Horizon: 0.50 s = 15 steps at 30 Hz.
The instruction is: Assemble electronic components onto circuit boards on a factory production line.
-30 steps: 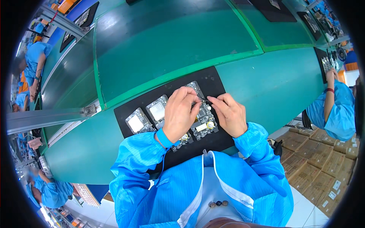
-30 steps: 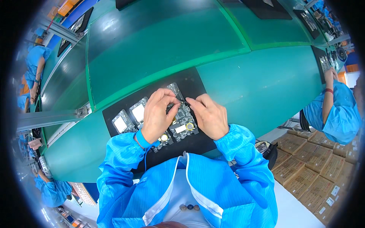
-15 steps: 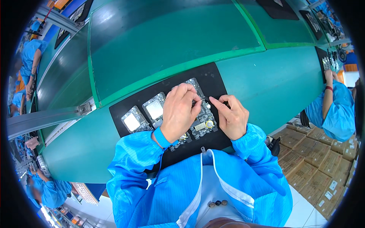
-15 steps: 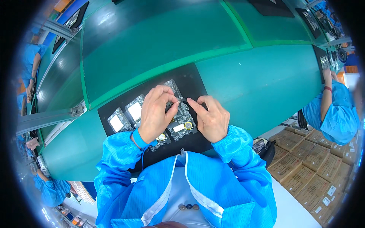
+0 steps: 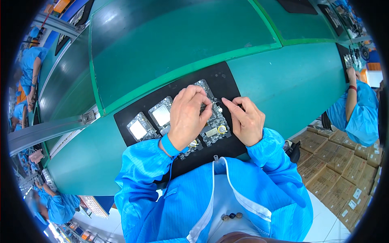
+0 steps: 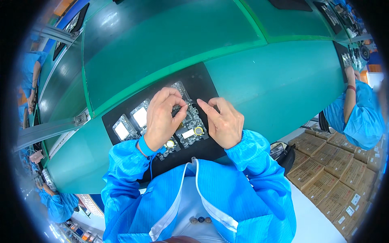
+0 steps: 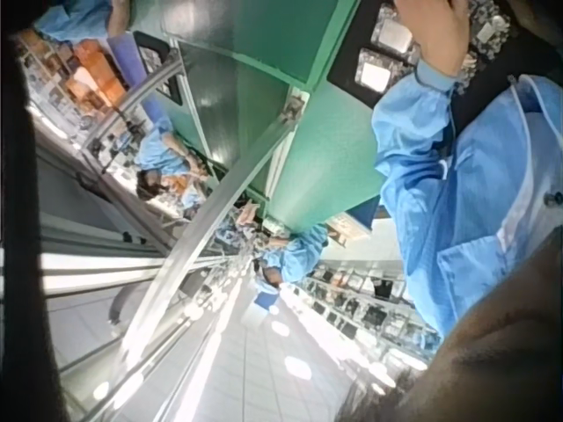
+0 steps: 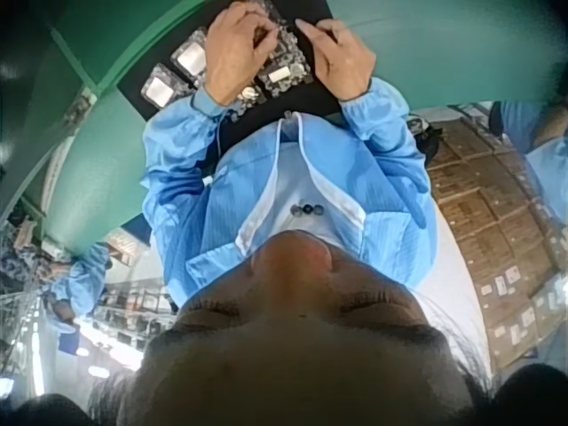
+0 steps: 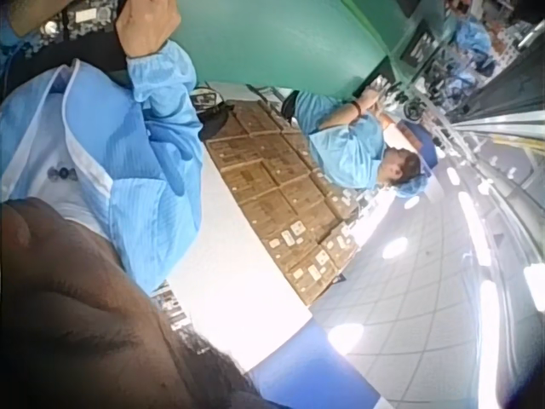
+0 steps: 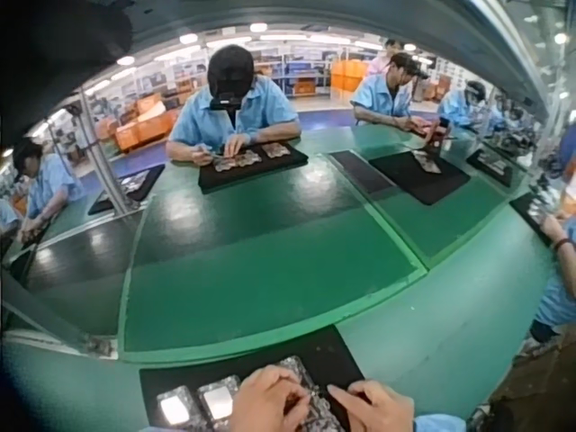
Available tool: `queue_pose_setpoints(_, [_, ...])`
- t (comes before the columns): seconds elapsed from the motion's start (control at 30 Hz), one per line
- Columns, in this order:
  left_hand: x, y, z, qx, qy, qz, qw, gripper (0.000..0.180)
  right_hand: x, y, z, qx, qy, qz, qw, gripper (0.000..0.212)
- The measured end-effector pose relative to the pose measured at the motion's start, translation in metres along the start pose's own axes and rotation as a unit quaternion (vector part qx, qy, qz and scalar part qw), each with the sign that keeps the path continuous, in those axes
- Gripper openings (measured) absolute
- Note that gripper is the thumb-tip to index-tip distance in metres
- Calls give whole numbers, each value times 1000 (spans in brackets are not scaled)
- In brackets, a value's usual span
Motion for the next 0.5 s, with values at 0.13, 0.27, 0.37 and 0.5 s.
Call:
queue_pose_setpoints(0.13, [0, 1, 0, 1, 1, 2, 1000, 12, 0, 0, 0, -4, -5, 4, 1000, 53])
queue_pose_setpoints(0.27, [-1, 1, 1, -1, 0, 7, 1000, 12, 1, 0, -1, -9, -7, 2, 1000, 53])
queue_pose_setpoints(0.37, [-2, 1, 1, -1, 5, 14, 1000, 12, 1, 0, -2, -4, -1, -1, 1000, 52])
queue_pose_setpoints(0.5, [-2, 1, 2, -5, 2, 14, 1000, 12, 2, -2, -2, -1, 6, -5, 1000, 53])
Point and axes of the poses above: each hand's wrist, its own x-axis away from the middle knuckle, its own y-axis out of the back of the hand, z = x × y, the point moved 4 cm from there along -x, towards the middle knuckle, and after that the axes turned 1 degree about x, right-handed, at the moved point
